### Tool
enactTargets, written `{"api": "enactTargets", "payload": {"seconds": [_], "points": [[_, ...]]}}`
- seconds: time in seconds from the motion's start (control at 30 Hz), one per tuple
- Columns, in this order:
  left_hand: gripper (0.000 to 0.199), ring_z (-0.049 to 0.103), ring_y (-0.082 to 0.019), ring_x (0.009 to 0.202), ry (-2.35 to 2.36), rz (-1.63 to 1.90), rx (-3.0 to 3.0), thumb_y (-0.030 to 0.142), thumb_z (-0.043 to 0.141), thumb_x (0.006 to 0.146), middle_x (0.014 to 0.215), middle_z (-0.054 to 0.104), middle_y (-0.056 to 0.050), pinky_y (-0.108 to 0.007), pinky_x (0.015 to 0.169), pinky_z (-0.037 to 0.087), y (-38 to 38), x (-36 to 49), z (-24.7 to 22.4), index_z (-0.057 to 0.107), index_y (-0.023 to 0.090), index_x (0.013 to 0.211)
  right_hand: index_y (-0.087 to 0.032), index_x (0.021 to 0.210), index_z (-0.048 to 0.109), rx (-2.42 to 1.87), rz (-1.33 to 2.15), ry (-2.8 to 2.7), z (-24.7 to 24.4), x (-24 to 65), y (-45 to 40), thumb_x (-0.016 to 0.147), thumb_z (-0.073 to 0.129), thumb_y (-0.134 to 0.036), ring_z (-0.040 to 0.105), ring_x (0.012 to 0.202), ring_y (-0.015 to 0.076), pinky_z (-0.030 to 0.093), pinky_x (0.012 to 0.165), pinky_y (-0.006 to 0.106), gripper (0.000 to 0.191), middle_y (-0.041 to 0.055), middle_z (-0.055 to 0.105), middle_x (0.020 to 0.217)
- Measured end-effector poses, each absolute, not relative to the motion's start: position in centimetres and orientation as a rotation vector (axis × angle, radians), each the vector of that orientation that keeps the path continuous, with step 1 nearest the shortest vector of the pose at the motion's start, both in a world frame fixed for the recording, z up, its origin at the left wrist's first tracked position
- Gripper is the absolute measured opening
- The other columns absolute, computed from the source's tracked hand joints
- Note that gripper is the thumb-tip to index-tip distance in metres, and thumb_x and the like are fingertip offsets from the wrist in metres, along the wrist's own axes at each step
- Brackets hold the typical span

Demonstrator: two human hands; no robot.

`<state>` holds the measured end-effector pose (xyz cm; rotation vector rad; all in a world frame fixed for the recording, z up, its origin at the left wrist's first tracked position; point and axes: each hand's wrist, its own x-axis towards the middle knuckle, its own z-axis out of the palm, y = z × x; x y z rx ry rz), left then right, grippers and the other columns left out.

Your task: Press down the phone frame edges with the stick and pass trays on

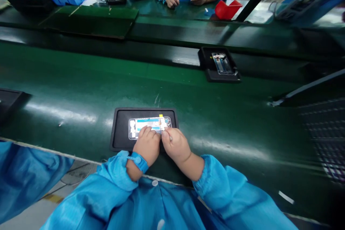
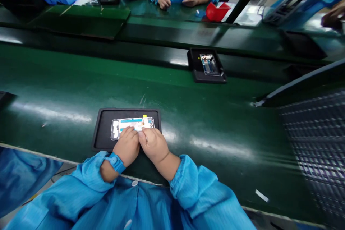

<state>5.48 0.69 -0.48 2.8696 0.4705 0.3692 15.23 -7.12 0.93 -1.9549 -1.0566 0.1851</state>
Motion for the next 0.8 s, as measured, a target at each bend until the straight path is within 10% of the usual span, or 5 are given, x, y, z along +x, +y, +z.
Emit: {"api": "enactTargets", "payload": {"seconds": [0.3, 0.8], "points": [[0.015, 0.050, -0.022, 0.089, 0.540, 0.455, 2.854, 0.018, 0.046, 0.080, 0.071, 0.058, -0.005, -0.039, 0.086, 0.039, 0.7, 5.8, -0.3, 0.059, 0.016, 0.075, -0.019, 0.095, 0.042, -1.687, 0.488, -0.086, 1.2, 17.7, -6.2, 0.078, 0.030, -0.061, 0.050, 0.038, 0.0113, 0.041, 0.036, 0.024, 0.047, -0.0020, 0.058, 0.063], [0.014, 0.050, -0.022, 0.090, 0.484, 0.421, 2.906, 0.013, 0.046, 0.078, 0.073, 0.058, -0.004, -0.041, 0.091, 0.035, 0.8, 5.7, -0.5, 0.058, 0.018, 0.074, -0.018, 0.097, 0.044, -1.720, 0.251, -0.455, -1.1, 15.2, -8.4, 0.084, 0.038, -0.038, 0.057, 0.054, 0.0134, 0.048, 0.048, 0.027, 0.024, 0.0028, 0.062, 0.072]]}}
